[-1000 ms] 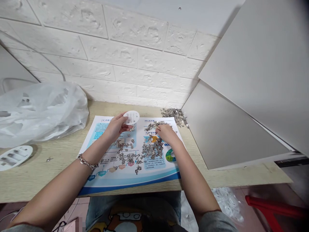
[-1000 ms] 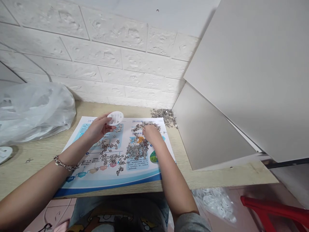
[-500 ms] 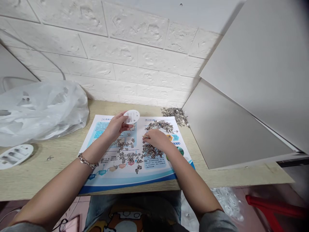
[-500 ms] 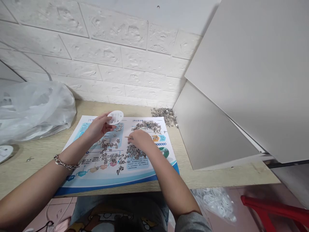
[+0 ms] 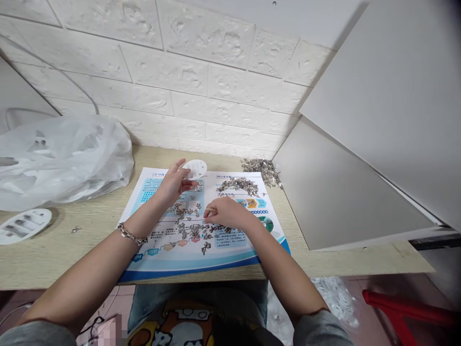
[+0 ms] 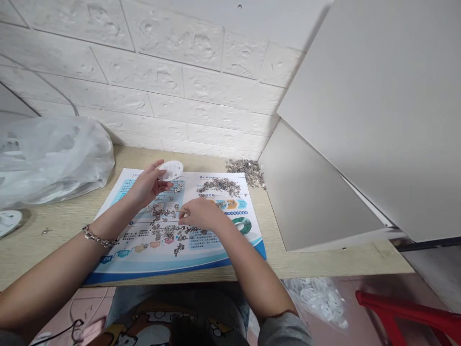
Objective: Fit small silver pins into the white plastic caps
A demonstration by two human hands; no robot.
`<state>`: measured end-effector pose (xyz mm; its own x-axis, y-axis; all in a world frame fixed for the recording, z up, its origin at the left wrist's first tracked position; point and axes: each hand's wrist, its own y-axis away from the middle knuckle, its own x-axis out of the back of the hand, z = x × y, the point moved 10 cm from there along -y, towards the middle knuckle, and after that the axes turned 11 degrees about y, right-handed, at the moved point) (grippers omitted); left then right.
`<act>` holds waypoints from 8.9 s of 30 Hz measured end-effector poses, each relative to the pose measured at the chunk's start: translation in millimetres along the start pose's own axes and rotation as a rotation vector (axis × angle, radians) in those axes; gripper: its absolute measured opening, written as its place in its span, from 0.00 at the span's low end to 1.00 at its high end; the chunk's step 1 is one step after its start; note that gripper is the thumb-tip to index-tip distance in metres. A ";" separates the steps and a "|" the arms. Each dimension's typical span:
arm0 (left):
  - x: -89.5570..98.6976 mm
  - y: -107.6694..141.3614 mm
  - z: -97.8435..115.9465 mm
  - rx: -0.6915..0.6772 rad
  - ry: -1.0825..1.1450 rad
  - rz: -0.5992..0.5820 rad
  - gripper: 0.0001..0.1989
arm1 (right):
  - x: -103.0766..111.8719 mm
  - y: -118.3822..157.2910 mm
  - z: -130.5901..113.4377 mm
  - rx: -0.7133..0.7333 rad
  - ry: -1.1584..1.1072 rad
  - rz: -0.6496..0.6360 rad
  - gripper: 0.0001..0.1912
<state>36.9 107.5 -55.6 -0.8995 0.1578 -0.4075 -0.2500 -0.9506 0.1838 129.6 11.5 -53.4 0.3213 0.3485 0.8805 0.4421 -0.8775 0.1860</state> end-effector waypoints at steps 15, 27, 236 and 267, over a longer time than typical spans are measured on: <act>-0.7 1.8 0.0 0.002 -0.030 -0.006 0.27 | -23.5 3.1 -12.7 0.065 0.026 -0.179 0.03; 0.2 2.4 2.7 -0.008 -0.020 0.039 0.30 | -9.1 1.5 -4.3 -0.013 0.147 0.012 0.06; 94.5 -38.3 37.3 -0.296 0.207 0.391 0.12 | 60.5 63.4 192.5 -0.645 0.035 0.349 0.13; 94.5 -37.2 34.5 -0.259 0.181 0.416 0.12 | 72.8 83.0 230.0 -0.792 0.164 0.432 0.13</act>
<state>-51.2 167.0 -70.1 -0.8217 -0.2740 -0.4997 0.2326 -0.9617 0.1449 382.3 39.8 -74.2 0.1758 -0.0603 0.9826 -0.4116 -0.9112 0.0177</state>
